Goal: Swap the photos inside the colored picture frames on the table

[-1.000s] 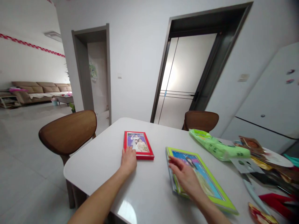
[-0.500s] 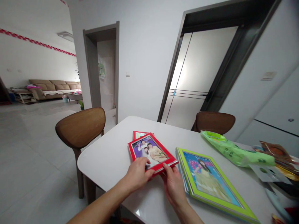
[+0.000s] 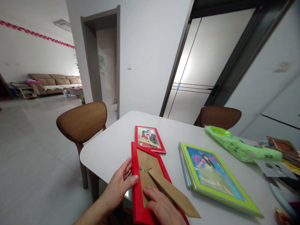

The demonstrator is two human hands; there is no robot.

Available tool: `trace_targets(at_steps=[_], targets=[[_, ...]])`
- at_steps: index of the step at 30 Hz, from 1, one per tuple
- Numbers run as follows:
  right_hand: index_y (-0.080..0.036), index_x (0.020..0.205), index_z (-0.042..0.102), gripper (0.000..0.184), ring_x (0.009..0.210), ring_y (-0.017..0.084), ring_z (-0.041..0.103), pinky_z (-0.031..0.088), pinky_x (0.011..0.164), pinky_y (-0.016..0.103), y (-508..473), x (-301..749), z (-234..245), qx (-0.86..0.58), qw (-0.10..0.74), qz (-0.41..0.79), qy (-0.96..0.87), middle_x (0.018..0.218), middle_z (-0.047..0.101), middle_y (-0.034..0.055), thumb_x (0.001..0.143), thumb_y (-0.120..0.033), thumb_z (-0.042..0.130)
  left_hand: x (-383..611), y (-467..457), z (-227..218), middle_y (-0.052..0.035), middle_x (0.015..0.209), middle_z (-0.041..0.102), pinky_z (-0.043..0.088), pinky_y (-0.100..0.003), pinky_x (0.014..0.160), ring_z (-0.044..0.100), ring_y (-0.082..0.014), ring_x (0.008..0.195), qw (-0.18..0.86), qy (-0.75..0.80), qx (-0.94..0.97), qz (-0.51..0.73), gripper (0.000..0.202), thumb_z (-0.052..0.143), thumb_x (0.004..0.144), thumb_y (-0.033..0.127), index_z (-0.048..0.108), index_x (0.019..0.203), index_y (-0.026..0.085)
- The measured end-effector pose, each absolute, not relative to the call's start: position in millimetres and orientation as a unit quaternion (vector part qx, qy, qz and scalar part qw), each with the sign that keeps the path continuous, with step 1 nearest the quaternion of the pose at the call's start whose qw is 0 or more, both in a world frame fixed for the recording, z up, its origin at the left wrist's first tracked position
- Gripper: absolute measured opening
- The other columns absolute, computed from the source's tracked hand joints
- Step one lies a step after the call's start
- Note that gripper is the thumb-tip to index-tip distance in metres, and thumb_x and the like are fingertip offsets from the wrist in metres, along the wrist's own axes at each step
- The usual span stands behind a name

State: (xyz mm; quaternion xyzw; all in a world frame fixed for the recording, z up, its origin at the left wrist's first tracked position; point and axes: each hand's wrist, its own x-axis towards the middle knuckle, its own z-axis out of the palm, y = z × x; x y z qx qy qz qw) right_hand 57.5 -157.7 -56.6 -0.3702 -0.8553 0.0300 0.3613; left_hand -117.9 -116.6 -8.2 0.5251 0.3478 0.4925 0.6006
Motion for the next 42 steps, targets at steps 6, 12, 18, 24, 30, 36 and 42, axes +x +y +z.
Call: trace_targets(at_steps=[6,12,18,24,30,36,42], targets=[[-0.019,0.094,0.054,0.025,0.106,0.022,0.049,0.044,0.085,0.034,-140.8,44.2,-94.1,-0.305,0.269,-0.058,-0.912,0.112,0.057,0.0079,0.070,-0.018,0.049,-130.0,-108.8,-42.2,-0.0106,0.124,0.044,0.025,-0.039,0.098,0.039,-0.0253,0.114,0.390,0.528,0.656,0.373,0.062,0.054,0.066,0.022,0.033,0.124,0.012],[-0.020,0.097,0.058,0.028,0.103,0.023,0.051,0.044,0.085,0.038,-138.6,35.8,-88.0,-0.335,0.258,0.004,-0.906,0.110,0.058,0.0081,0.070,-0.021,0.051,-126.9,-108.2,-56.4,-0.0100,0.131,0.036,0.010,-0.043,0.102,0.030,-0.0222,0.120,0.229,0.582,0.732,0.270,0.062,0.046,0.066,0.020,0.031,0.126,0.013],[-0.024,0.106,0.055,0.037,0.094,0.017,0.057,0.048,0.079,0.027,-146.4,48.3,-42.1,-0.326,0.293,0.038,-0.898,0.103,0.062,0.0057,0.069,-0.022,0.054,-124.5,-109.5,-64.0,-0.0109,0.131,0.035,0.014,-0.045,0.101,0.030,-0.0206,0.121,0.178,0.583,0.748,0.262,0.059,0.043,0.068,0.018,0.031,0.126,0.012],[-0.021,0.093,0.061,0.025,0.087,0.020,0.057,0.046,0.077,0.036,-124.9,84.6,-18.8,-0.534,0.240,0.103,-0.804,0.095,0.063,0.0079,0.073,-0.029,0.048,-125.0,-110.2,-62.1,-0.0138,0.130,0.036,0.015,-0.045,0.101,0.030,-0.0223,0.121,0.167,0.586,0.755,0.244,0.054,0.043,0.070,0.019,0.036,0.123,0.009],[-0.020,0.075,0.061,0.019,0.079,0.018,0.054,0.042,0.071,0.030,-114.4,94.2,-29.6,-0.541,0.143,0.160,-0.813,0.080,0.062,0.0047,0.074,-0.022,0.042,-124.9,-110.8,-57.8,-0.0125,0.131,0.035,0.015,-0.045,0.101,0.029,-0.0219,0.121,0.173,0.584,0.759,0.230,0.055,0.043,0.070,0.018,0.036,0.124,0.011],[-0.017,0.084,0.061,0.022,0.088,0.019,0.050,0.039,0.076,0.029,-86.4,96.4,-34.7,-0.579,0.142,0.097,-0.797,0.092,0.058,0.0084,0.071,-0.018,0.043,-125.0,-110.0,-56.5,-0.0128,0.131,0.034,0.016,-0.045,0.101,0.029,-0.0218,0.121,0.171,0.586,0.759,0.226,0.055,0.043,0.070,0.019,0.036,0.124,0.010],[-0.018,0.078,0.062,0.022,0.082,0.017,0.050,0.039,0.070,0.025,-65.9,92.7,-44.6,-0.597,0.140,0.066,-0.787,0.086,0.054,0.0070,0.074,-0.017,0.039,-124.8,-109.6,-55.9,-0.0132,0.130,0.036,0.017,-0.046,0.101,0.030,-0.0226,0.120,0.163,0.581,0.766,0.223,0.052,0.042,0.071,0.019,0.038,0.122,0.009]])
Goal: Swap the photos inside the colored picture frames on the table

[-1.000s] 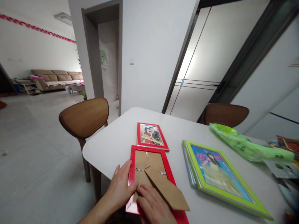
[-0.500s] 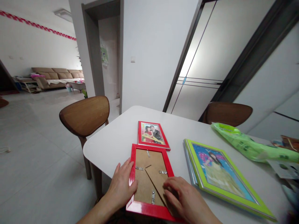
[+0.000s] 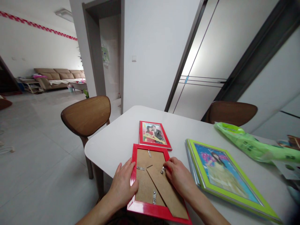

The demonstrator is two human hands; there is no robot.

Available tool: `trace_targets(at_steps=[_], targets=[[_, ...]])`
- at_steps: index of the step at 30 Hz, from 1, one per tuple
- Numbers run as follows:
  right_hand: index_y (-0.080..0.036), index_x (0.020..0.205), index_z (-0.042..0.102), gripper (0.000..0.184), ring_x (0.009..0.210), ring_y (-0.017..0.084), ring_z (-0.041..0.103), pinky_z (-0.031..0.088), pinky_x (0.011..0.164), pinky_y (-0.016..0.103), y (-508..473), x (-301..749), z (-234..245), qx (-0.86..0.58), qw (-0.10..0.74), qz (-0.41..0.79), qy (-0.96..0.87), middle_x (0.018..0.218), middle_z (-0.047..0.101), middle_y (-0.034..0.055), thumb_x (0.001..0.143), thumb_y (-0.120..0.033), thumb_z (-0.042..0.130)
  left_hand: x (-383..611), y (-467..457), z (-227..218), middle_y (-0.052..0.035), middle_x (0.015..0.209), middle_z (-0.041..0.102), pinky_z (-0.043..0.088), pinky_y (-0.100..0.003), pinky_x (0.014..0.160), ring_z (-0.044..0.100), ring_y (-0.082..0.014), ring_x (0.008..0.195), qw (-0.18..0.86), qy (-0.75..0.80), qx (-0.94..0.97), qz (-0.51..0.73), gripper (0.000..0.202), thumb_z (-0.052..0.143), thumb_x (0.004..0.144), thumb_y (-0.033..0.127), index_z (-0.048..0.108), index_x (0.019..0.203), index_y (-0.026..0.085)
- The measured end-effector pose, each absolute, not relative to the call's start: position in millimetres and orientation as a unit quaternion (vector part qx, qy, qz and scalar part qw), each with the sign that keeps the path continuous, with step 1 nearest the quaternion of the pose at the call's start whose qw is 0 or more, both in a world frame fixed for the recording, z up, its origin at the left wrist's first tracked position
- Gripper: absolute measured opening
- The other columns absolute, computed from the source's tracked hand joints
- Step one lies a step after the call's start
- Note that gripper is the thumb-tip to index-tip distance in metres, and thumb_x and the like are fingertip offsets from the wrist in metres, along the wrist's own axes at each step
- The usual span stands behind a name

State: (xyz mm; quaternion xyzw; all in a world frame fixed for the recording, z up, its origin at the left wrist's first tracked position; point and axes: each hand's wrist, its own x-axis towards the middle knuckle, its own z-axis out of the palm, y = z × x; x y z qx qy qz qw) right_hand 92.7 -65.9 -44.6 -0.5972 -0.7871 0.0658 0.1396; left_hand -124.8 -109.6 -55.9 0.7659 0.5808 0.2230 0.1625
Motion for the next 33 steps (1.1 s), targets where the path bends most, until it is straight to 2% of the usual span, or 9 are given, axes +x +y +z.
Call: trace_targets(at_steps=[3,7,9,14,18,22,27,33], targets=[[-0.018,0.078,0.062,0.022,0.080,0.017,0.050,0.038,0.068,0.025,-65.5,92.8,-47.2,-0.598,0.138,0.050,-0.788,0.084,0.054,0.0071,0.076,-0.018,0.039,-124.0,-109.9,-54.6,-0.0135,0.130,0.036,0.017,-0.046,0.101,0.031,-0.0225,0.120,0.157,0.583,0.766,0.220,0.052,0.042,0.071,0.019,0.038,0.122,0.008],[-0.016,0.094,0.060,0.025,0.086,0.020,0.048,0.037,0.075,0.030,-72.6,85.1,-45.4,-0.583,0.166,0.018,-0.795,0.092,0.056,0.0095,0.076,-0.020,0.042,-122.8,-110.1,-54.1,-0.0143,0.129,0.037,0.018,-0.045,0.101,0.032,-0.0225,0.119,0.154,0.585,0.767,0.215,0.052,0.042,0.071,0.020,0.040,0.121,0.008],[-0.016,0.096,0.059,0.025,0.088,0.020,0.048,0.037,0.077,0.030,-76.6,71.1,-42.2,-0.558,0.188,0.032,-0.808,0.096,0.056,0.0095,0.077,-0.020,0.042,-122.3,-109.8,-55.6,-0.0146,0.129,0.038,0.018,-0.045,0.101,0.032,-0.0224,0.119,0.149,0.588,0.765,0.215,0.052,0.042,0.070,0.019,0.041,0.121,0.007],[-0.019,0.081,0.062,0.018,0.082,0.017,0.050,0.037,0.075,0.026,-74.3,21.9,-38.5,-0.498,0.181,0.084,-0.844,0.083,0.058,0.0059,0.077,-0.021,0.045,-122.0,-109.0,-60.1,-0.0116,0.128,0.039,0.017,-0.043,0.101,0.033,-0.0206,0.119,0.141,0.593,0.761,0.224,0.053,0.041,0.069,0.018,0.040,0.122,0.011],[-0.017,0.069,0.060,0.021,0.072,0.015,0.050,0.037,0.068,0.025,-64.1,4.6,-45.8,-0.510,0.178,0.077,-0.838,0.075,0.057,0.0059,0.079,-0.019,0.042,-122.2,-109.7,-59.5,-0.0109,0.129,0.039,0.016,-0.043,0.102,0.032,-0.0206,0.120,0.150,0.593,0.758,0.228,0.056,0.041,0.067,0.017,0.039,0.122,0.012],[-0.017,0.076,0.060,0.019,0.075,0.015,0.050,0.037,0.069,0.024,-55.5,14.4,-50.8,-0.525,0.188,0.063,-0.828,0.079,0.057,0.0055,0.079,-0.022,0.042,-122.1,-110.9,-58.8,-0.0119,0.129,0.037,0.016,-0.043,0.102,0.032,-0.0209,0.120,0.156,0.594,0.753,0.235,0.056,0.041,0.066,0.018,0.040,0.122,0.010],[-0.014,0.089,0.060,0.025,0.083,0.020,0.048,0.035,0.073,0.029,-39.5,35.6,-51.7,-0.576,0.194,0.030,-0.794,0.087,0.056,0.0104,0.080,-0.023,0.039,-122.0,-111.3,-58.7,-0.0125,0.129,0.038,0.016,-0.044,0.102,0.032,-0.0214,0.119,0.158,0.594,0.753,0.237,0.056,0.041,0.066,0.018,0.040,0.121,0.010],[-0.018,0.096,0.060,0.028,0.083,0.021,0.047,0.035,0.071,0.031,-31.5,37.9,-53.2,-0.585,0.191,0.029,-0.787,0.089,0.056,0.0095,0.079,-0.024,0.039,-122.0,-111.3,-58.7,-0.0126,0.129,0.037,0.016,-0.044,0.102,0.032,-0.0212,0.120,0.157,0.594,0.754,0.232,0.055,0.041,0.067,0.018,0.040,0.121,0.009]])
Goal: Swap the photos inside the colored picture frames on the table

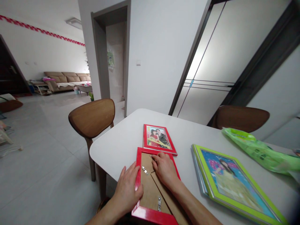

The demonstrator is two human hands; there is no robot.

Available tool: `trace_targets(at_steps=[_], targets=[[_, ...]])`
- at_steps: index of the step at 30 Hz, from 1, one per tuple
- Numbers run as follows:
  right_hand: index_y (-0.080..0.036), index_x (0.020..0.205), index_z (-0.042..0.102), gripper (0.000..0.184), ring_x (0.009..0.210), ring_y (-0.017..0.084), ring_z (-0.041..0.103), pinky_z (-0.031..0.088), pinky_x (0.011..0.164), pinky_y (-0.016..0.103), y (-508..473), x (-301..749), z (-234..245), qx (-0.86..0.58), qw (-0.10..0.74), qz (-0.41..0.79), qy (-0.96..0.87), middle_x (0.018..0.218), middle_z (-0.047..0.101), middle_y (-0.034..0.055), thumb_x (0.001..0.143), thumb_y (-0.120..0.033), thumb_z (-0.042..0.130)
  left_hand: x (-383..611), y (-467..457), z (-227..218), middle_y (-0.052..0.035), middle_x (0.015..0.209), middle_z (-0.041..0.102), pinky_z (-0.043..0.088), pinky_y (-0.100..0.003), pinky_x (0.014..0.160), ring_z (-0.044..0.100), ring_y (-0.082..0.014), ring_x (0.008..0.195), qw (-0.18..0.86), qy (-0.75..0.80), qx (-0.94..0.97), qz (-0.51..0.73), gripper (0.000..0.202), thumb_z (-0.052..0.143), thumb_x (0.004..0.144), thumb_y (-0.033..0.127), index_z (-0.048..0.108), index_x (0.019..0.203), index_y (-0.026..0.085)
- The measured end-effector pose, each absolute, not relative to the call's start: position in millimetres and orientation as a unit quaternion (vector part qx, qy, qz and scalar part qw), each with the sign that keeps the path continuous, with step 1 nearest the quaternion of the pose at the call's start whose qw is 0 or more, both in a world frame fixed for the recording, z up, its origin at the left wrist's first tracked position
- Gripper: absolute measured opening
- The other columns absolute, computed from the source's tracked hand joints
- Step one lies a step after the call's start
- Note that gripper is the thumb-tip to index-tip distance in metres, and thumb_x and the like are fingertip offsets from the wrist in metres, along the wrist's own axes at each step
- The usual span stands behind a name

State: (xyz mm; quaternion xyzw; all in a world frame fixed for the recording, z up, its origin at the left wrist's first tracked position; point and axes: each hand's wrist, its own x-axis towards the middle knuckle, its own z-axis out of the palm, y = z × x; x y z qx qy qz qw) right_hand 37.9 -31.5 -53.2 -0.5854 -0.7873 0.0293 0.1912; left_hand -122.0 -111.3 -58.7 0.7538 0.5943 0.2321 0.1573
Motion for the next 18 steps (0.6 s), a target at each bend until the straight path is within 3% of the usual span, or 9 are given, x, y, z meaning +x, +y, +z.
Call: trace_targets(at_steps=[6,11,15,18], targets=[[-0.018,0.106,0.055,0.033,0.094,0.020,0.047,0.036,0.082,0.031,-55.6,51.3,-40.4,-0.539,0.194,0.088,-0.815,0.102,0.055,0.0093,0.075,-0.021,0.044,-122.6,-111.0,-58.3,-0.0126,0.129,0.038,0.017,-0.043,0.102,0.032,-0.0217,0.120,0.158,0.592,0.756,0.233,0.054,0.041,0.068,0.019,0.040,0.121,0.009],[-0.026,0.092,0.062,0.031,0.110,0.020,0.039,0.029,0.093,0.035,-96.4,75.0,-29.3,-0.447,0.132,0.251,-0.848,0.120,0.045,0.0036,0.065,-0.017,0.050,-121.9,-111.4,-61.1,-0.0126,0.128,0.038,0.017,-0.044,0.101,0.033,-0.0216,0.119,0.152,0.592,0.754,0.240,0.054,0.041,0.068,0.019,0.040,0.121,0.010],[-0.029,0.087,0.065,0.029,0.119,0.024,0.028,0.018,0.099,0.042,-108.9,75.7,-29.9,-0.456,0.104,0.258,-0.846,0.126,0.041,0.0030,0.063,-0.017,0.053,-121.6,-111.9,-61.5,-0.0119,0.128,0.039,0.017,-0.044,0.101,0.033,-0.0215,0.119,0.149,0.592,0.756,0.236,0.055,0.041,0.068,0.018,0.039,0.122,0.011],[-0.029,0.081,0.067,0.023,0.119,0.025,0.029,0.017,0.098,0.044,-107.4,70.6,-33.4,-0.464,0.107,0.245,-0.845,0.125,0.043,0.0029,0.064,-0.020,0.054,-121.9,-111.2,-61.0,-0.0129,0.129,0.038,0.017,-0.044,0.101,0.032,-0.0213,0.119,0.148,0.592,0.757,0.235,0.055,0.041,0.068,0.017,0.039,0.122,0.009]])
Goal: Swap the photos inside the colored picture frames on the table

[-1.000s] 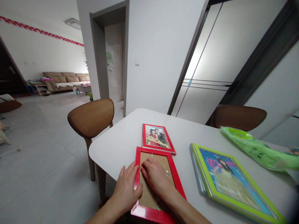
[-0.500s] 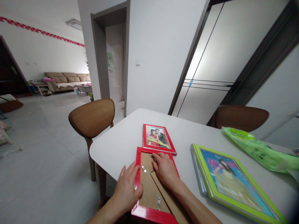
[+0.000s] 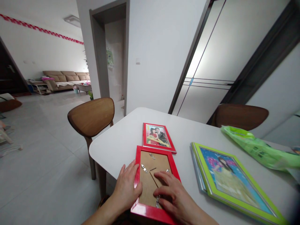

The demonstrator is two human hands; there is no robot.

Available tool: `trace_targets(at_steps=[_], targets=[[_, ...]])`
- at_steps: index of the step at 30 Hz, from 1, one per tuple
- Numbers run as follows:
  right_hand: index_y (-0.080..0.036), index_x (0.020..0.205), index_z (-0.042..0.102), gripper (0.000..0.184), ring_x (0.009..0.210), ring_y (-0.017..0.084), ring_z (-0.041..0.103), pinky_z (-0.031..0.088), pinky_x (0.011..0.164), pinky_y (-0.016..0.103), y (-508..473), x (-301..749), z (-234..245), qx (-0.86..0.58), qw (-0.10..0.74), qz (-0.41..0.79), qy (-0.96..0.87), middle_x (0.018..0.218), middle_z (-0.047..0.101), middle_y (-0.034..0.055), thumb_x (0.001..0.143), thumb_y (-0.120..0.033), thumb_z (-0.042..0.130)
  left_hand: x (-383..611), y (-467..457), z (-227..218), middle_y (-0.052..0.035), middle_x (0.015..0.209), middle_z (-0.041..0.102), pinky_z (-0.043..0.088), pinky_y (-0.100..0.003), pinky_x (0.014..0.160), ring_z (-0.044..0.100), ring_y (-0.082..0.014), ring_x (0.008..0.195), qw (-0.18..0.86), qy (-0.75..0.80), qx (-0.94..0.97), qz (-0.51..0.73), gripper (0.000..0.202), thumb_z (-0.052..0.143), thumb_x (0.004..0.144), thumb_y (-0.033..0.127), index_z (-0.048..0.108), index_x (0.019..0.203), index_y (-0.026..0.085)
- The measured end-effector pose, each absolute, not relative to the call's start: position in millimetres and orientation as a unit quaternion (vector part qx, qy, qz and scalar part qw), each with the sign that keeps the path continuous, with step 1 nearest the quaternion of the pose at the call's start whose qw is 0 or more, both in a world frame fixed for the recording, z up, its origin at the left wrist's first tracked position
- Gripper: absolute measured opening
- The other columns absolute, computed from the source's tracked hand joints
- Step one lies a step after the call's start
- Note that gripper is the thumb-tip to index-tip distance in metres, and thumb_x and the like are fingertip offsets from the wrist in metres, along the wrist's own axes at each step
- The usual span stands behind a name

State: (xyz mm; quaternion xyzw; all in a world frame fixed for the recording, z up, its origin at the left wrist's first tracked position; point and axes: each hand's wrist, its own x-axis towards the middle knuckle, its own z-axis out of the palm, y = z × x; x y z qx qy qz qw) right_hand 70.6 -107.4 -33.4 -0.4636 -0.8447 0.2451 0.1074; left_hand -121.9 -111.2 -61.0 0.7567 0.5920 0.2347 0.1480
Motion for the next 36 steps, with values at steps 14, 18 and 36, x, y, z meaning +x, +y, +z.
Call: trace_targets(at_steps=[14,18,36], targets=[[-0.026,0.076,0.066,0.014,0.114,0.022,0.036,0.023,0.097,0.040,-106.8,67.1,-38.8,-0.474,0.139,0.224,-0.840,0.120,0.047,0.0023,0.068,-0.028,0.055,-122.1,-110.7,-59.7,-0.0131,0.129,0.038,0.017,-0.043,0.101,0.032,-0.0213,0.120,0.152,0.595,0.755,0.232,0.055,0.041,0.067,0.018,0.040,0.121,0.009],[-0.021,0.101,0.057,0.035,0.108,0.022,0.042,0.031,0.091,0.036,-102.3,72.0,-43.0,-0.543,0.176,0.165,-0.804,0.119,0.046,0.0093,0.069,-0.035,0.051,-121.5,-111.3,-56.7,-0.0126,0.130,0.037,0.016,-0.043,0.102,0.031,-0.0213,0.120,0.162,0.597,0.753,0.224,0.054,0.041,0.068,0.019,0.040,0.121,0.009],[-0.019,0.089,0.057,0.026,0.092,0.020,0.048,0.039,0.081,0.032,-111.0,53.3,-1.4,-0.555,0.228,0.124,-0.790,0.095,0.054,0.0069,0.065,-0.020,0.048,-112.0,-106.0,-40.3,-0.0072,0.095,0.059,0.038,-0.034,0.083,0.052,-0.0223,0.093,0.390,0.535,0.573,0.484,0.020,0.054,0.066,0.029,0.056,0.080,0.016]])
